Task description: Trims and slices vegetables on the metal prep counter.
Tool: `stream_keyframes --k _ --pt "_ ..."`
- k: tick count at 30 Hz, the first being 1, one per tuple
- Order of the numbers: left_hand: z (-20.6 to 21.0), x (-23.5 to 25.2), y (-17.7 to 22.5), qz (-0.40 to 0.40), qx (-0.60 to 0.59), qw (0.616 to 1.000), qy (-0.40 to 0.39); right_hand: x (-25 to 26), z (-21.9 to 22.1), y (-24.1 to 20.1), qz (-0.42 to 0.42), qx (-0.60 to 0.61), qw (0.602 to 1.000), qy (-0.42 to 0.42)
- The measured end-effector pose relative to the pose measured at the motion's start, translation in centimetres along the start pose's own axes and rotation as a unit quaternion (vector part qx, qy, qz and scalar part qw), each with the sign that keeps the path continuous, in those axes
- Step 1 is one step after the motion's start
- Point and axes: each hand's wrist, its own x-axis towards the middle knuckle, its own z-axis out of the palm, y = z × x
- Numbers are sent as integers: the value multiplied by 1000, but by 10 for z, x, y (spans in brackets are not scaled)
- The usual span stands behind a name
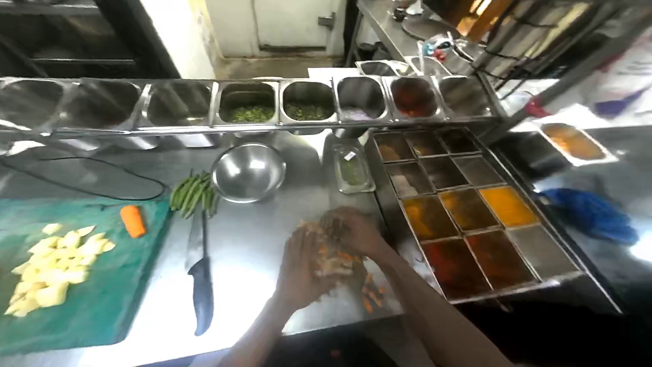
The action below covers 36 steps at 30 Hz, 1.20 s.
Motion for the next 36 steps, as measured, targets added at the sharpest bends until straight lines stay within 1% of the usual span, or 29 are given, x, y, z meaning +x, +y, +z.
stream_keyframes --k 1,2,4,6,8,9,11,12,14,16,18,19,20,22,23,24,25,27,28,29,30,31,33,34,36 --pt "-2 -2 2 -10 -25 1000 13 -18 -7 3 2 -15 998 56" --pt "-5 -5 1 -10 -37 999 33 -39 -12 4 7 -61 991 118" --pt "-8 -11 -5 6 -22 998 55 -82 -11 5 26 -169 965 201" --pt "-5 -8 -8 19 13 999 29 -123 11 9 51 -225 942 243" --pt "1 5 -4 39 33 999 0 -150 48 22 93 -214 935 268" --pt "6 11 0 45 42 998 -18 -155 68 30 116 -184 934 283" --pt "13 20 9 49 62 996 -50 -150 99 38 132 -130 919 347" --pt "18 23 12 53 60 995 -59 -141 106 34 134 -99 915 368" --pt "22 26 16 65 38 994 -82 -120 114 20 120 -25 915 384" --pt "22 27 15 81 -5 993 -91 -99 110 9 112 69 921 367" --pt "17 24 11 76 -68 992 -70 -91 91 7 113 180 917 337" --pt "12 22 9 68 -91 992 -49 -90 78 7 104 215 908 343" --pt "4 19 8 59 -112 992 -22 -88 66 9 91 223 902 359" --pt "-13 8 6 22 -176 983 51 -80 46 12 79 180 902 384" --pt "-22 3 6 -21 -222 971 90 -73 39 14 85 143 909 381" --pt "-32 1 6 -78 -272 950 133 -64 33 15 95 105 919 367" --pt "-42 5 6 -144 -325 917 182 -52 30 19 102 67 928 351" --pt "-65 24 -2 -277 -436 818 252 -28 33 27 123 7 947 296" --pt "-77 37 -7 -330 -471 771 273 -18 33 30 141 -5 958 251" --pt "-90 51 -13 -372 -495 731 285 -11 32 30 153 1 965 214" --pt "-104 65 -19 -404 -515 697 292 -8 27 29 153 19 967 201" --pt "-114 78 -25 -427 -529 672 295 -8 21 27 141 39 967 207" --pt "-128 95 -33 -456 -552 639 282 -19 4 16 120 54 960 246" --pt "-129 102 -38 -465 -552 634 277 -26 -3 10 101 46 955 276" --pt "-126 109 -49 -478 -541 640 263 -40 -4 4 41 20 935 351"
